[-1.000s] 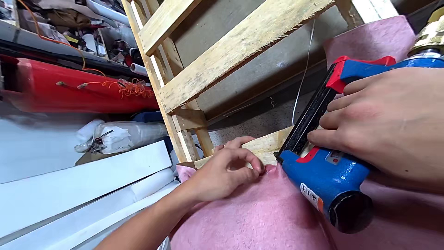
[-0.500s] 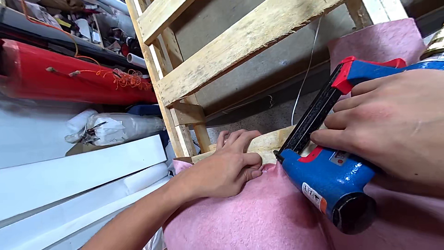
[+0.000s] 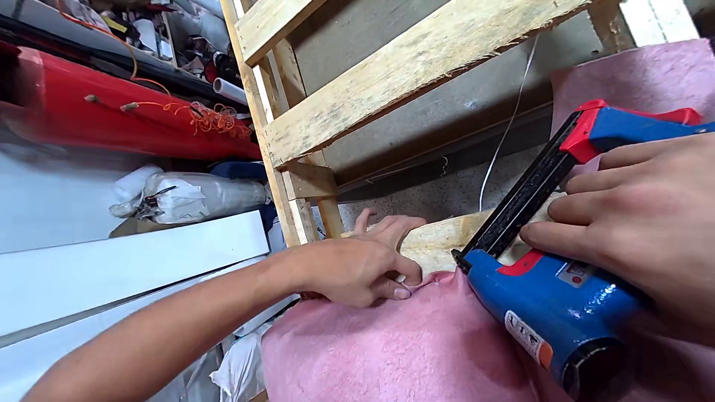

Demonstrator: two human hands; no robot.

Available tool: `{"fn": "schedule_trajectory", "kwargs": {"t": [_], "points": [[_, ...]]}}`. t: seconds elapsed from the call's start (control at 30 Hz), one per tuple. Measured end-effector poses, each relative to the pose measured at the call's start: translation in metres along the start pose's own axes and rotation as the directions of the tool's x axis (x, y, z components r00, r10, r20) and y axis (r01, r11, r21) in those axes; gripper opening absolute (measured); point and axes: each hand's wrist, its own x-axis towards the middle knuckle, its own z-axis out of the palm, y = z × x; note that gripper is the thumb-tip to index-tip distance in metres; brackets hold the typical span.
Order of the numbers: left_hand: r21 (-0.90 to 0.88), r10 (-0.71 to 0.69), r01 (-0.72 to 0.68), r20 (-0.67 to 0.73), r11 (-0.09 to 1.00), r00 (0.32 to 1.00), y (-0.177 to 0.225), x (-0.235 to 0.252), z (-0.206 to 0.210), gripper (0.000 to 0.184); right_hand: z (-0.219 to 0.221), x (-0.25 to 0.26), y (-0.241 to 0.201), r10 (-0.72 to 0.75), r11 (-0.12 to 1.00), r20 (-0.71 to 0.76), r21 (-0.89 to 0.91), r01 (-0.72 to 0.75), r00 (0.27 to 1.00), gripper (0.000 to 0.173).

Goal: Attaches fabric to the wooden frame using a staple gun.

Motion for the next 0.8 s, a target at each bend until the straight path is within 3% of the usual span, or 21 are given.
{"fn": "schedule_trajectory", "kwargs": {"t": [0.1,0.23,0.33,0.4,0.47,0.6,0.73,0.8], "points": [[0.133,0.033,-0.028,-0.038,0.991,0.999,-0.003,-0.002,0.002,0.023,0.002,-0.001,-0.004,0.029,0.999,-0.006,0.045,-0.029,1.0,0.031],[0.288,0.053,0.025,-0.26,0.957,0.964,0.012,-0.009,0.022,0.016,0.0,-0.001,-0.006,0.031,0.996,-0.027,0.085,-0.029,0.999,0.021],[0.191,0.08,0.006,-0.441,0.982,0.894,0.021,-0.029,0.033,0.007,0.004,-0.003,-0.007,0.046,0.991,-0.077,0.126,-0.036,0.996,0.015],[0.032,0.059,-0.05,-0.447,0.998,0.893,0.026,-0.035,0.035,0.012,0.005,-0.002,-0.006,0.025,0.996,-0.08,0.091,-0.018,0.996,0.011],[-0.097,-0.058,0.015,-0.459,0.995,0.886,0.029,-0.037,0.038,0.016,0.0,0.001,-0.006,0.014,0.998,-0.026,0.057,-0.012,1.0,0.011],[-0.224,-0.22,0.159,-0.281,0.962,0.934,0.025,-0.032,0.037,0.037,-0.001,0.002,-0.006,0.019,1.0,-0.003,0.021,-0.019,1.0,0.01],[-0.405,-0.124,0.064,-0.124,0.912,0.984,0.009,-0.021,0.027,0.032,0.008,-0.001,-0.005,0.028,0.999,-0.078,0.018,-0.027,0.997,0.021],[-0.504,-0.089,0.05,-0.053,0.862,0.995,0.002,-0.014,0.024,0.027,0.006,-0.002,-0.005,0.036,0.999,-0.048,0.019,-0.035,0.998,0.018]]}}
